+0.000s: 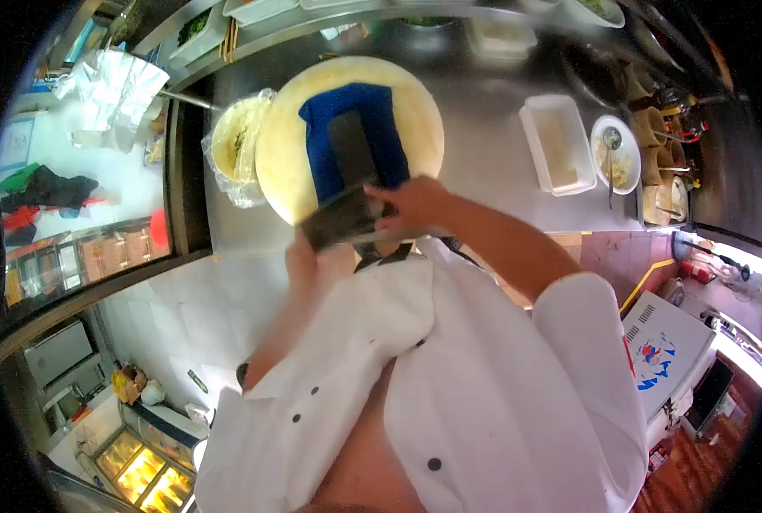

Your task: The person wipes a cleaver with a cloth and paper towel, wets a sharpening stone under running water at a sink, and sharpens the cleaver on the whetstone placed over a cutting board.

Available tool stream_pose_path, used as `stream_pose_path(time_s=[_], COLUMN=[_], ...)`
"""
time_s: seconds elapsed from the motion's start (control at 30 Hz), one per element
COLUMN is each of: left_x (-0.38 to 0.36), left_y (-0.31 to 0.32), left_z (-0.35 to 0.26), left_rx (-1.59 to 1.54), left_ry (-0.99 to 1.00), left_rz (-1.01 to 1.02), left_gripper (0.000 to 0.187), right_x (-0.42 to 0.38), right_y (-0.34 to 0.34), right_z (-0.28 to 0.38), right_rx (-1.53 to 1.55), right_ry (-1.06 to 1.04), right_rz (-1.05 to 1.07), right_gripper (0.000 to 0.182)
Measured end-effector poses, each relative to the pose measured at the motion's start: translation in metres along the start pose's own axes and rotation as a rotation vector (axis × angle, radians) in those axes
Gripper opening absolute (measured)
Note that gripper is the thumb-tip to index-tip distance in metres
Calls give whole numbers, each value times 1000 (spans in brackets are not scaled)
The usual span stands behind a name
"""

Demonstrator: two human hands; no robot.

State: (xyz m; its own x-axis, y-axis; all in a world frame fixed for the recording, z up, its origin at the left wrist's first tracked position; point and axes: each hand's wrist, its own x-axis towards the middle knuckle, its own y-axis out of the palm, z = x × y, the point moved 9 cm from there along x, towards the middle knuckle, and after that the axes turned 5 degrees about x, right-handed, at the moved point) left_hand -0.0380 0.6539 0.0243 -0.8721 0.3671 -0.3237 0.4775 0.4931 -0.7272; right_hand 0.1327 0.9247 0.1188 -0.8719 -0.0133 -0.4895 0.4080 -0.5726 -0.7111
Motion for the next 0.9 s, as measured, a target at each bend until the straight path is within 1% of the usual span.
stream_pose_path(time_s=[0.03, 0.07, 0.1, 0.13, 0.17, 0.23, 0.27, 0.3, 0.33, 0.37, 0.43, 0.5, 0.57, 0.6, 0.63, 0.67, 0.7, 0.77, 0.8, 0.83, 0.87, 0.9], left_x=[3, 18, 35, 61, 78, 72, 60, 38, 11, -4, 6, 7, 33, 42, 59, 87, 76, 65, 53, 34, 14, -3], left_y=[-5, -24, -33, -36, -41, -40, -36, -31, -21, -12, -11, -12, -14, -33, -38, -33, -47, -39, -34, -22, -10, -14], left_z=[-4, -39, -59, -65, -75, -70, -67, -53, -29, -14, -18, -14, -22, -57, -65, -61, -86, -71, -58, -36, -13, -20], left_rx=[-2, 157, 68, 141, 190, 168, 134, 106, 65, 21, 30, 41, 195, 124, 57, 93, 61, 7, 129, 151, 173, 172], left_ry=[-81, -101, -92, -102, -38, -105, -108, -113, -124, -135, -102, -85, 0, -14, -142, -136, -109, -97, -48, -64, -78, -42], left_rz=[44, 38, -65, -85, -61, -50, -38, -22, 17, 56, 58, 59, 29, -50, -75, -33, -69, -63, -51, 5, 60, 72], left_gripper=[76, 77, 79, 81, 83, 82, 81, 81, 81, 81, 81, 82, 82, 84, 85, 85, 86, 84, 84, 84, 84, 83], right_x=[10, 32, 50, 58, 68, 67, 63, 52, 37, 21, -14, -9, 25, 46, 58, 66, 69, 64, 48, 32, 17, -4], right_y=[-11, -35, -53, -77, -88, -87, -78, -57, -40, -21, -7, -7, -31, -46, -65, -77, -86, -66, -51, -31, -9, -5], right_z=[0, -6, -11, -9, -11, -11, -13, -13, -9, -4, 12, 12, -1, -10, -13, -14, -13, -18, -13, -7, -4, 8], right_rx=[1, -5, 18, -17, -7, -18, -35, -45, -11, -12, -52, -87, -67, -55, 30, 11, -12, -93, -27, -26, 61, -107], right_ry=[-2, -3, -32, -61, -61, -65, -47, -28, -56, -29, 22, 43, 19, 9, 33, 7, -19, -19, -14, 28, 8, 59], right_rz=[-13, -37, -111, -169, -195, -191, -141, -89, -78, -14, 57, 44, -52, -98, -65, -114, -168, -214, -140, -64, -39, -12], right_gripper=[92, 92, 91, 90, 92, 93, 93, 94, 93, 94, 93, 91, 90, 90, 90, 91, 92, 93, 95, 96, 96, 90])
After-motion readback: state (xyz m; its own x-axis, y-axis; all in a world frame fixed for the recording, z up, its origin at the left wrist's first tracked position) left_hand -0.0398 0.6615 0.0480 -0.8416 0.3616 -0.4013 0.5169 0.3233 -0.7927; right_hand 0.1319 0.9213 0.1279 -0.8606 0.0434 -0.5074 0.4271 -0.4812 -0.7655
